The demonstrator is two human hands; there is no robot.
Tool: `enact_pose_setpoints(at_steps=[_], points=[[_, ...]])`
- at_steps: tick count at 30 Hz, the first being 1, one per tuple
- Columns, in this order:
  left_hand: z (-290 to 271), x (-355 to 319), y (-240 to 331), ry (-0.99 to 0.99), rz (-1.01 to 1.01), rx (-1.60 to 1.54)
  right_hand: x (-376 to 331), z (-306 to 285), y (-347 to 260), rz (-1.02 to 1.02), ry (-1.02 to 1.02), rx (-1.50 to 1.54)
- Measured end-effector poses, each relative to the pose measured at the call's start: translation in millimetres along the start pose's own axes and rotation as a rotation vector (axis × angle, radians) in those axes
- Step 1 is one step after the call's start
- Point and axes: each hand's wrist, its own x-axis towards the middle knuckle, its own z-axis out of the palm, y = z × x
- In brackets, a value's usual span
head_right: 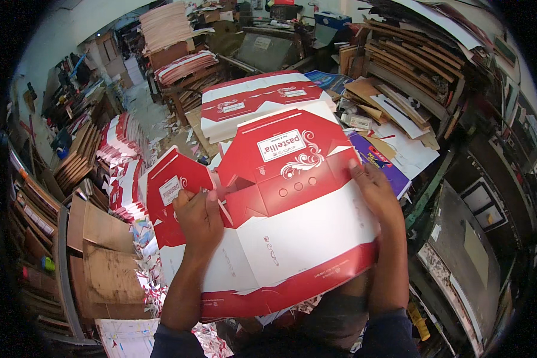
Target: The person folds red and white printed cardboard sheets into box shapes by hand. They pick up flat sheets, fold along pre-scored lines, and tuck flaps to form the box structure, then place the finished boxes onto a stack.
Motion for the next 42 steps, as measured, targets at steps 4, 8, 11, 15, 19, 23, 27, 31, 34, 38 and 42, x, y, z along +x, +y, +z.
enact_pose_setpoints(at_steps=[4, 8, 11, 15, 19, 23, 27, 31, 34, 38, 42], points=[[1, 0, -2, -0.051, -0.043, -0.089, -10, 8, -16, -0.037, -0.044, 0.329], [-11, -4, 3, 0.021, 0.036, -0.106, -6, 37, -1, -0.005, 0.037, -0.156], [-27, -2, 7, 0.070, 0.114, -0.042, -1, 50, 2, 0.019, -0.023, -0.100], [-49, -3, 32, 0.134, 0.207, 0.027, 0, 72, 11, -0.057, 0.022, -0.097], [-68, -6, 59, 0.170, 0.291, 0.104, -7, 71, 3, -0.063, 0.025, -0.046], [-78, -10, 75, 0.199, 0.307, 0.075, -13, 57, -5, -0.108, 0.121, -0.079], [-58, -12, 53, 0.375, -0.179, -0.413, -48, -15, -69, -0.153, 0.245, 0.235], [-66, -26, 46, 0.488, -0.569, -0.838, -59, -30, -98, -0.195, 0.174, 0.192], [-87, -34, 56, 0.319, 0.053, -0.362, -26, 28, -56, -0.194, -0.016, -0.011], [-114, -33, 70, 0.281, 0.277, -0.031, -19, 58, -39, -0.121, -0.111, -0.068], [-98, -33, 45, 0.418, -0.026, -0.161, -29, 29, -78, -0.188, 0.067, 0.067]])
